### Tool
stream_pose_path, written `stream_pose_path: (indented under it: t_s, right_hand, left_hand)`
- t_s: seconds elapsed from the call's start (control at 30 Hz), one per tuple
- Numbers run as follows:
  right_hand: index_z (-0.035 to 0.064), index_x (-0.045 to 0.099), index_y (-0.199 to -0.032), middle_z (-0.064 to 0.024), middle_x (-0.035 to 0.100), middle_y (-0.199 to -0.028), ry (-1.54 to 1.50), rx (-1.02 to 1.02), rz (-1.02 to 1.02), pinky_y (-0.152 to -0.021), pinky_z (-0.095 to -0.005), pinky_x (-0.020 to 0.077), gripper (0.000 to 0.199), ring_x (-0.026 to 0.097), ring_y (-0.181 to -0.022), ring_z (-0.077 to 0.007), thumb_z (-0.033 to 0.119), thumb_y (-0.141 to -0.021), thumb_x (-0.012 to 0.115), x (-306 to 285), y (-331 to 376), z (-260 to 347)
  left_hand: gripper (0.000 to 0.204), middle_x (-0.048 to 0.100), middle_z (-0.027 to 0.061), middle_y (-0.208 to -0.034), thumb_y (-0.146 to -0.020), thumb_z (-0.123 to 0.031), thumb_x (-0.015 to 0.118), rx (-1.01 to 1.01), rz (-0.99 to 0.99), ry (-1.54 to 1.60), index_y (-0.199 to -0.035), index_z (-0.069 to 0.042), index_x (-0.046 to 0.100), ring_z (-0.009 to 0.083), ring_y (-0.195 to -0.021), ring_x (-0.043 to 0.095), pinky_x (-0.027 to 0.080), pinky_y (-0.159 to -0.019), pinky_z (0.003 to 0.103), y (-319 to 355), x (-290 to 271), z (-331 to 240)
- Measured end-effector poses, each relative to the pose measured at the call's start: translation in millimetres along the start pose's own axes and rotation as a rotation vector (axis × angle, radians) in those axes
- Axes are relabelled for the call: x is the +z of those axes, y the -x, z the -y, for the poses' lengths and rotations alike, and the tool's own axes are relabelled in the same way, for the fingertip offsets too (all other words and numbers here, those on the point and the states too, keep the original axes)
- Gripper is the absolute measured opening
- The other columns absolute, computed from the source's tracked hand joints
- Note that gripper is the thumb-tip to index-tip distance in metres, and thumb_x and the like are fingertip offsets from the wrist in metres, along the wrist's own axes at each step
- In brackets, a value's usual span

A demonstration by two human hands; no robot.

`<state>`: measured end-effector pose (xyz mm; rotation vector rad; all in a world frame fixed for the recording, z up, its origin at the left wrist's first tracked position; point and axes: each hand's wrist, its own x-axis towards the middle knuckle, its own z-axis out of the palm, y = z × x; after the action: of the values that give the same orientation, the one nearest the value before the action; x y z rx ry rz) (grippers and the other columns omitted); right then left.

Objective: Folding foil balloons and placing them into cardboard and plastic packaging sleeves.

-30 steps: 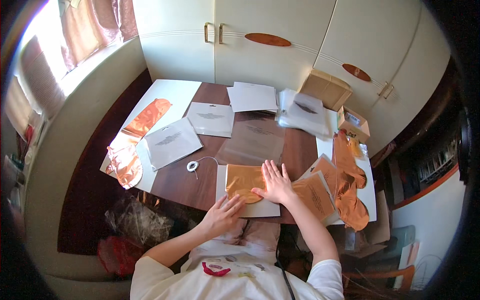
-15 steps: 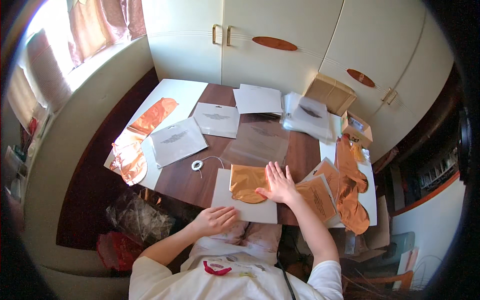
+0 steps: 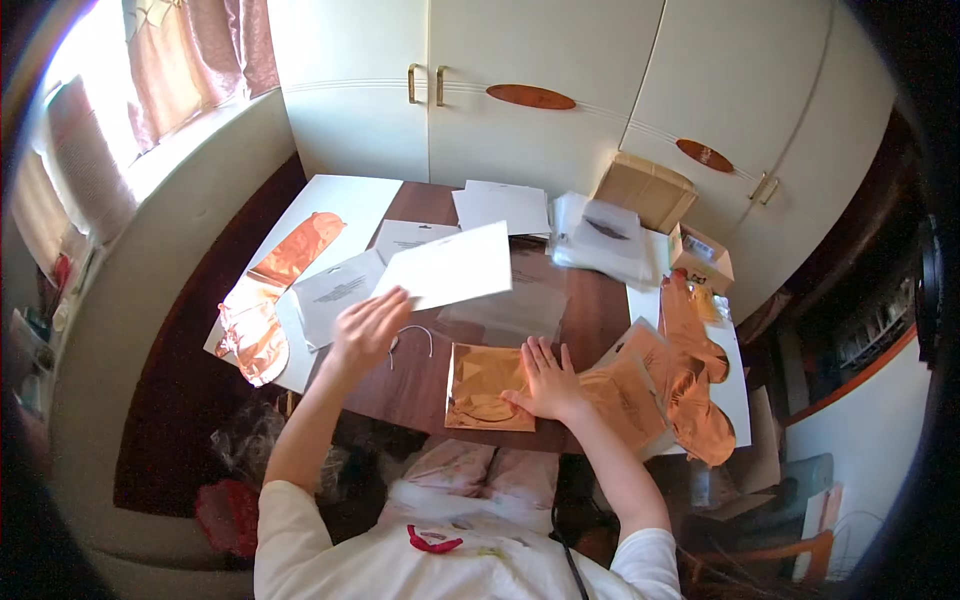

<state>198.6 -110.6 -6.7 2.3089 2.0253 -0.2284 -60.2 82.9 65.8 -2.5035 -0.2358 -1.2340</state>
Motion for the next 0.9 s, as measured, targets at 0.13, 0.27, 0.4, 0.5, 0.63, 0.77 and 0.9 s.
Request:
stream_pose_path:
  t_s: [0.13, 0.27, 0.4, 0.5, 0.63, 0.77, 0.9]
  right_hand:
    - [-0.0015, 0.012, -0.143, -0.0164, 0.011, -0.151, 0.079, 0.016, 0.024, -0.112, -0.0503, 0.0029, 0.103, 0.006, -0.141, -0.0272, 0.076, -0.078, 0.033, -4, 9, 15]
    - [-0.0015, 0.011, -0.143, -0.0148, 0.009, -0.152, 0.011, 0.014, -0.013, -0.112, -0.0501, 0.0006, 0.103, 0.004, -0.141, -0.0249, 0.074, -0.078, 0.037, 4, 13, 12]
    - [-0.0007, 0.012, -0.144, -0.0147, 0.010, -0.152, 0.067, 0.014, -0.048, -0.112, -0.0512, 0.0021, 0.102, 0.005, -0.141, -0.0245, 0.070, -0.077, 0.044, 10, 13, 10]
    - [-0.0006, 0.013, -0.143, -0.0142, 0.012, -0.151, 0.114, -0.005, -0.048, -0.112, -0.0511, 0.0025, 0.104, 0.006, -0.141, -0.0249, 0.072, -0.075, 0.044, 8, 14, 8]
    - [-0.0003, 0.014, -0.143, -0.0139, 0.013, -0.151, 0.033, -0.014, -0.082, -0.111, -0.0513, 0.0027, 0.103, 0.007, -0.141, -0.0251, 0.072, -0.076, 0.043, 11, 13, 9]
    - [-0.0006, 0.016, -0.143, -0.0143, 0.014, -0.151, 0.018, -0.003, -0.087, -0.111, -0.0519, 0.0028, 0.103, 0.009, -0.141, -0.0257, 0.073, -0.076, 0.042, 9, 13, 10]
    - [-0.0007, 0.018, -0.143, -0.0144, 0.015, -0.151, 0.014, -0.022, -0.125, -0.111, -0.0524, 0.0026, 0.103, 0.009, -0.141, -0.0257, 0.074, -0.076, 0.041, 9, 14, 7]
  left_hand:
    - [0.016, 0.066, 0.0095, -0.105, -0.082, -0.012, 0.057, 0.076, 0.225, 0.048, -0.095, -0.005, 0.062, 0.0220, -0.097, 0.064, 0.054, -0.081, 0.035, 22, 83, 1]
    - [0.038, 0.049, 0.0144, -0.130, -0.081, -0.017, 0.054, -0.124, 0.559, -0.010, -0.116, -0.002, 0.054, 0.0278, -0.129, 0.037, 0.030, -0.106, 0.046, 32, 90, -26]
    - [0.066, 0.038, 0.0219, -0.138, -0.089, -0.044, 0.048, -0.302, 0.646, 0.462, -0.131, 0.006, 0.038, 0.0316, -0.132, 0.033, 0.024, -0.109, 0.043, 5, 56, -114]
    - [0.081, 0.033, 0.0239, -0.141, -0.087, -0.061, 0.036, -0.244, 0.594, 0.364, -0.134, 0.004, 0.036, 0.0380, -0.134, 0.026, 0.018, -0.110, 0.048, 16, 70, -152]
    - [0.087, 0.033, 0.0240, -0.141, -0.082, -0.067, 0.039, -0.322, 0.651, 0.213, -0.135, 0.002, 0.036, 0.0463, -0.131, 0.024, 0.016, -0.105, 0.059, 27, 71, -155]
    - [0.090, 0.030, 0.0261, -0.141, -0.080, -0.069, 0.040, -0.328, 0.683, 0.205, -0.135, 0.002, 0.037, 0.0466, -0.131, 0.024, 0.016, -0.106, 0.057, 28, 70, -153]
    - [0.096, 0.027, 0.0308, -0.140, -0.078, -0.072, 0.039, -0.351, 0.731, 0.196, -0.136, 0.004, 0.034, 0.0473, -0.132, 0.022, 0.015, -0.107, 0.056, 25, 65, -148]
